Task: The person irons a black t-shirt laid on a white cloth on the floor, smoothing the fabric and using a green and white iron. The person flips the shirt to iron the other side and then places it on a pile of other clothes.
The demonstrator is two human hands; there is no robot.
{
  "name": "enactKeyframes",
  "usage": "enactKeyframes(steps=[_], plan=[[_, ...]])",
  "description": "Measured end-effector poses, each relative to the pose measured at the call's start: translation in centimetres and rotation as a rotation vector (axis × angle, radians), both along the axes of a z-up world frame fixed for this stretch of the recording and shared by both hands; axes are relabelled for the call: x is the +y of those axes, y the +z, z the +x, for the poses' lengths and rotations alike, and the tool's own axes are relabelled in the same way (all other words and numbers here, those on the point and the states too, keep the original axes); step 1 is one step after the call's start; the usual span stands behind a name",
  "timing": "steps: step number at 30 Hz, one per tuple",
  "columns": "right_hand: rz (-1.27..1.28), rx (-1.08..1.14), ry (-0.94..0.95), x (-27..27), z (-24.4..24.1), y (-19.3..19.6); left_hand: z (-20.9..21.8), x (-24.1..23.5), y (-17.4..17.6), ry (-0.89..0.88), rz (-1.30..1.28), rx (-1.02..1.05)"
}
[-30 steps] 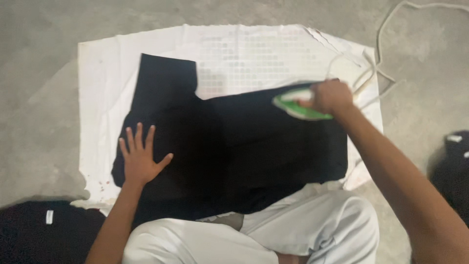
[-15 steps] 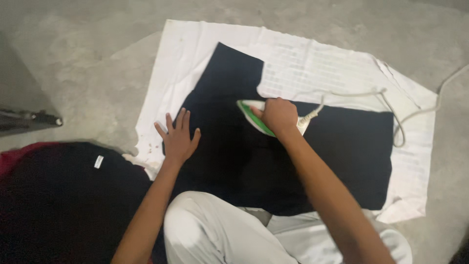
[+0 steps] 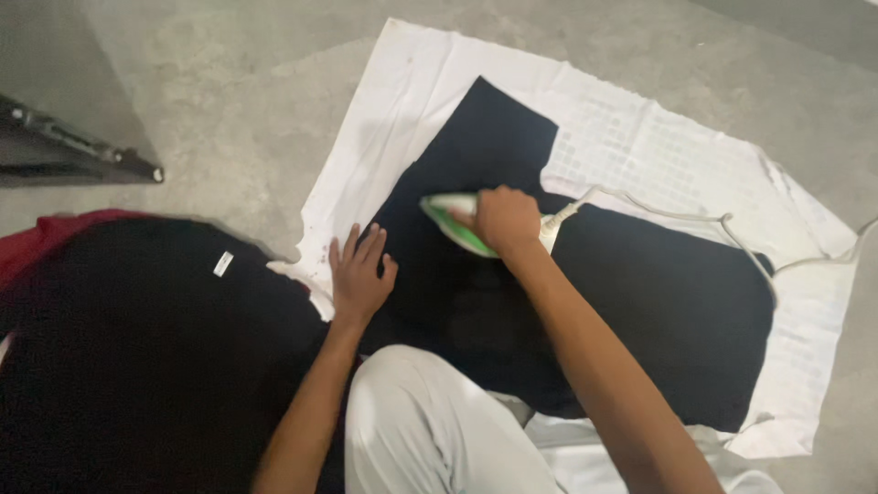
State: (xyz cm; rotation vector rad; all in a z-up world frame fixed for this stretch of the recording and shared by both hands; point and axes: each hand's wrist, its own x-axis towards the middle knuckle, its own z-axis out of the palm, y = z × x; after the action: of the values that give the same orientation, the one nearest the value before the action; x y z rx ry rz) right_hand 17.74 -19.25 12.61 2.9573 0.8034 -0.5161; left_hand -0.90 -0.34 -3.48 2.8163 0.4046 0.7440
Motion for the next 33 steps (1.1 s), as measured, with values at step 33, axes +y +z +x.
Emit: enactKeyframes(steps=[33], plan=[[-0.078, 0.031, 0.284, 3.4, -2.1, 0.2, -0.7, 0.2, 2.0, 0.177, -0.129, -0.016]])
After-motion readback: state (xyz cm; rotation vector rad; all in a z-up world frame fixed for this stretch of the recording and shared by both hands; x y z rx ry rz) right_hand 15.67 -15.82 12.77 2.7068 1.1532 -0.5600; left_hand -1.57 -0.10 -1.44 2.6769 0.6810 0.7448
